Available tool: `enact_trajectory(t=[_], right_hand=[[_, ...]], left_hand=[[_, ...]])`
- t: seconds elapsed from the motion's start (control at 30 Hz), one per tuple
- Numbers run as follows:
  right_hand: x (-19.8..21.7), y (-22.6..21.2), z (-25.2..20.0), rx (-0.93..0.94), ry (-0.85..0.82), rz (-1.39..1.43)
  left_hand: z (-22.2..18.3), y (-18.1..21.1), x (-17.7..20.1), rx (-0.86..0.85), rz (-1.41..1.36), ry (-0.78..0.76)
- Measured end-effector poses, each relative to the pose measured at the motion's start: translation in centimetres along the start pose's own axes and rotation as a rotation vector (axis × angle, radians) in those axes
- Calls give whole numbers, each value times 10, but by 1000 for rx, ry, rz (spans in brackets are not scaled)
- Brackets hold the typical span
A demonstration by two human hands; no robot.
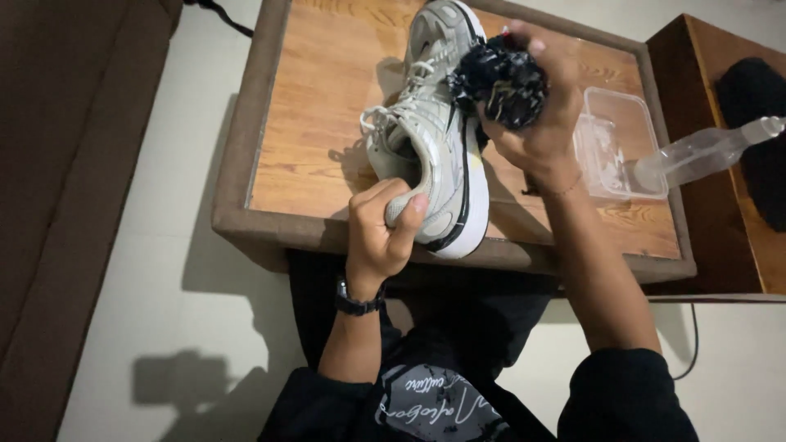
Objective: The person is cleaning a white sneaker by applying soap from a pump bottle, scrubbing with a brush, and wiping with a cloth.
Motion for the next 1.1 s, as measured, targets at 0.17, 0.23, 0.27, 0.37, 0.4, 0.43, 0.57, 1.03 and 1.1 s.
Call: enact_trajectory(t=[0.17,0.23,0.27,0.37,0.4,0.43,0.57,1.03,1.1], right_hand=[[19,16,-21,-93,-344,12],[19,13,-23,-71,-441,-69],[17,5,-22,-81,-418,-164],[16,-7,-17,-45,-338,-277],[15,-9,-13,5,-288,-283],[20,-7,-9,9,-282,-287],[45,-5,11,-51,-241,-147],[19,-18,41,181,-487,-524],[14,-21,39,49,-481,-233]], left_hand=[[-3,1,1,-17,8,3],[-2,1,1,-32,9,11],[-3,1,0,-23,11,18],[-3,1,-1,-25,14,16],[-3,1,-1,-28,21,17],[-3,2,-1,-36,22,15],[-2,-1,-1,-13,1,11],[-3,-7,-2,-36,-27,11],[-4,-6,-2,-26,-27,14]])
Point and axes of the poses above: each hand's wrist, its own z-axis towards the middle knuckle, its own x-axis out of the back of the hand, y = z × x, the point moved 2 cm from there along z, towards the middle knuckle, and after that the axes turned 7 degrees about z, right-handed, at the moved point
